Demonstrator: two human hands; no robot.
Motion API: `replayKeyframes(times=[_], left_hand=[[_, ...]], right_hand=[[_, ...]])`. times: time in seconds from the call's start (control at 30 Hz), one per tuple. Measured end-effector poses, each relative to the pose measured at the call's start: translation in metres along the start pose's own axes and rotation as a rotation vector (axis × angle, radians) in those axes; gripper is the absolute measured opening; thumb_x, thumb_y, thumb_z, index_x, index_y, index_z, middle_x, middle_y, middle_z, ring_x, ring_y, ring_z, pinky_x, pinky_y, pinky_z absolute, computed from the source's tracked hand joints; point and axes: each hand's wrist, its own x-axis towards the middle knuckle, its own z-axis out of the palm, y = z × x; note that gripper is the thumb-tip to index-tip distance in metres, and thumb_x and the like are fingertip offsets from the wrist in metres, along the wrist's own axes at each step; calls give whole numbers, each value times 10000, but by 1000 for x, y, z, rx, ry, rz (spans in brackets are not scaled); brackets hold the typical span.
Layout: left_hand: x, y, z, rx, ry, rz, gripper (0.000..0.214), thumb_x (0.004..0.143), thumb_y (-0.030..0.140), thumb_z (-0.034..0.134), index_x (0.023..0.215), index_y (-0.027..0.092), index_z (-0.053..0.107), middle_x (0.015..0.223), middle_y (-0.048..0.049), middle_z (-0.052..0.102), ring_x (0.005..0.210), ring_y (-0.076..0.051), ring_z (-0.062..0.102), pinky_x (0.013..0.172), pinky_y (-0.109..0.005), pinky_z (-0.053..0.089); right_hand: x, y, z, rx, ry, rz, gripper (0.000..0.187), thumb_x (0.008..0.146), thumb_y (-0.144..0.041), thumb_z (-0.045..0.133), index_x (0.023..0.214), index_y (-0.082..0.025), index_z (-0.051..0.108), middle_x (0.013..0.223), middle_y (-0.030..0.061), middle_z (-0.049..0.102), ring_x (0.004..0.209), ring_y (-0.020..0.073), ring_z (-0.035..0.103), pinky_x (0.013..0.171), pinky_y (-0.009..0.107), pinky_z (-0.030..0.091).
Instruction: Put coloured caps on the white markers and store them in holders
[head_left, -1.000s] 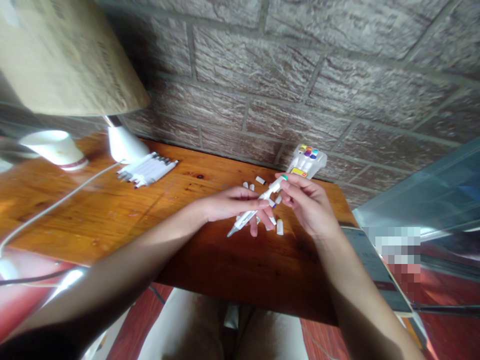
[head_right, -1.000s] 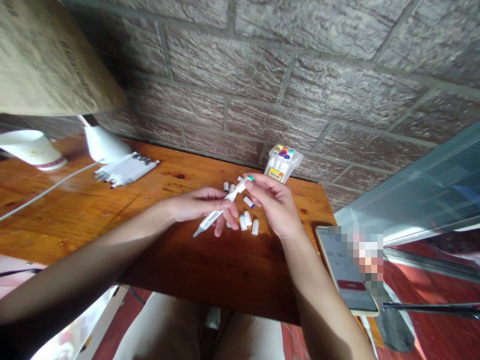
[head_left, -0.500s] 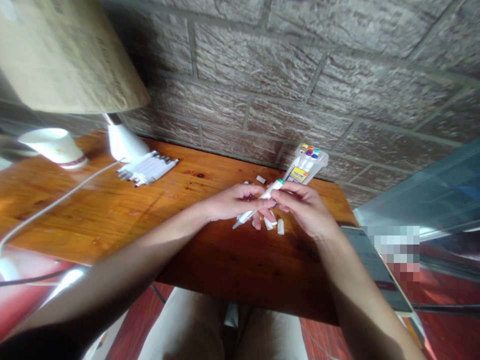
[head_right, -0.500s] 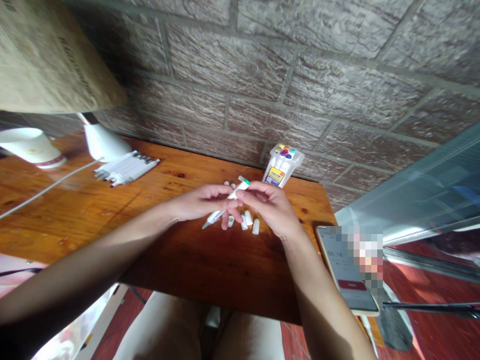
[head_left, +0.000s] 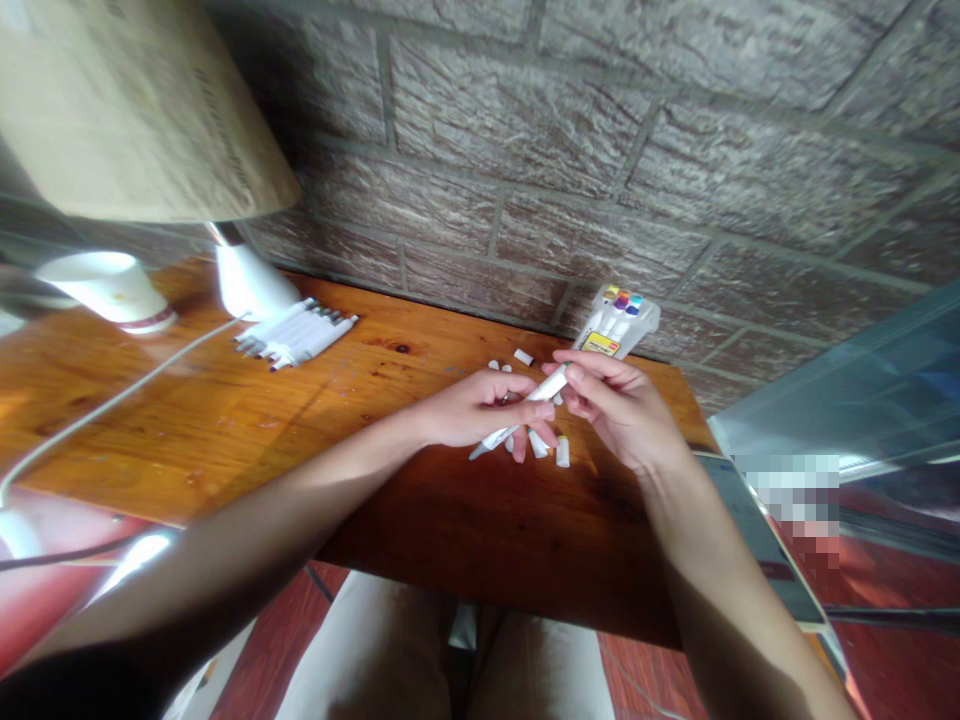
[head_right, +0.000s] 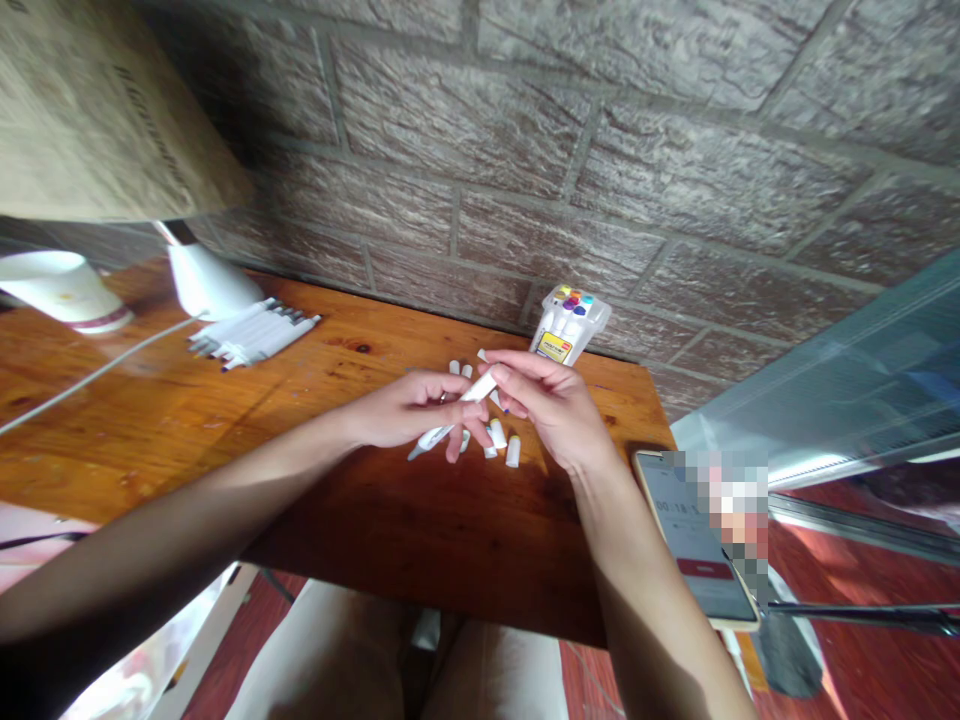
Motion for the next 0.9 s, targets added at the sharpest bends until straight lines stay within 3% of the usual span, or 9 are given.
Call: replayKeyframes(times=[0.2, 0.3, 0.53, 0.7, 0.8, 0.9], left_hand=[[0, 0, 2, -37, -16, -8, 479, 832, 573, 675, 988, 120, 681, 972, -162, 779, 546, -135, 682, 577, -261, 555], [2, -4, 4, -58, -49, -4, 468, 835, 559, 681, 1009, 125, 677, 993, -166, 773, 564, -142, 690, 593, -273, 559], [3, -6, 1, -12, -24, -4, 534, 865, 620, 601, 1032, 123, 703, 1011, -165, 771, 740, -177, 726, 721, -289, 570], [-2, -5, -5, 148, -4, 23, 410, 899, 499, 638, 972, 113, 755, 963, -128, 778, 877, -184, 725, 822, -264, 553], [-2, -5, -3, 175, 11, 62, 397, 915, 478, 624, 950, 107, 761, 930, -116, 781, 850, -174, 724, 805, -255, 553], [-1, -5, 0, 217, 53, 98, 376, 922, 450, 621, 931, 102, 763, 922, -112, 780, 835, -173, 721, 788, -251, 550]], right_hand=[[-4, 0, 7, 26, -95, 20, 312, 674, -386, 877, 940, -253, 785, 975, 33, 770, 686, 123, 658, 586, 252, 539], [-4, 2, 8, 16, -119, 5, 269, 694, -347, 871, 930, -246, 791, 908, 21, 771, 693, 122, 670, 647, 268, 566], [-1, 1, 3, -13, 30, -43, 255, 690, -350, 872, 907, -243, 792, 814, 2, 740, 659, 116, 622, 609, 260, 524], [0, -3, 4, 76, 121, -72, 352, 633, -338, 906, 952, -265, 777, 693, -43, 654, 543, 78, 479, 501, 227, 427], [0, -3, 11, 204, 52, -43, 432, 699, -561, 815, 1005, -261, 764, 757, -11, 671, 651, 128, 571, 606, 271, 507], [-1, -5, 17, 383, -29, 15, 680, 800, -826, 481, 1044, -251, 751, 899, 49, 719, 838, 197, 652, 764, 347, 558]])
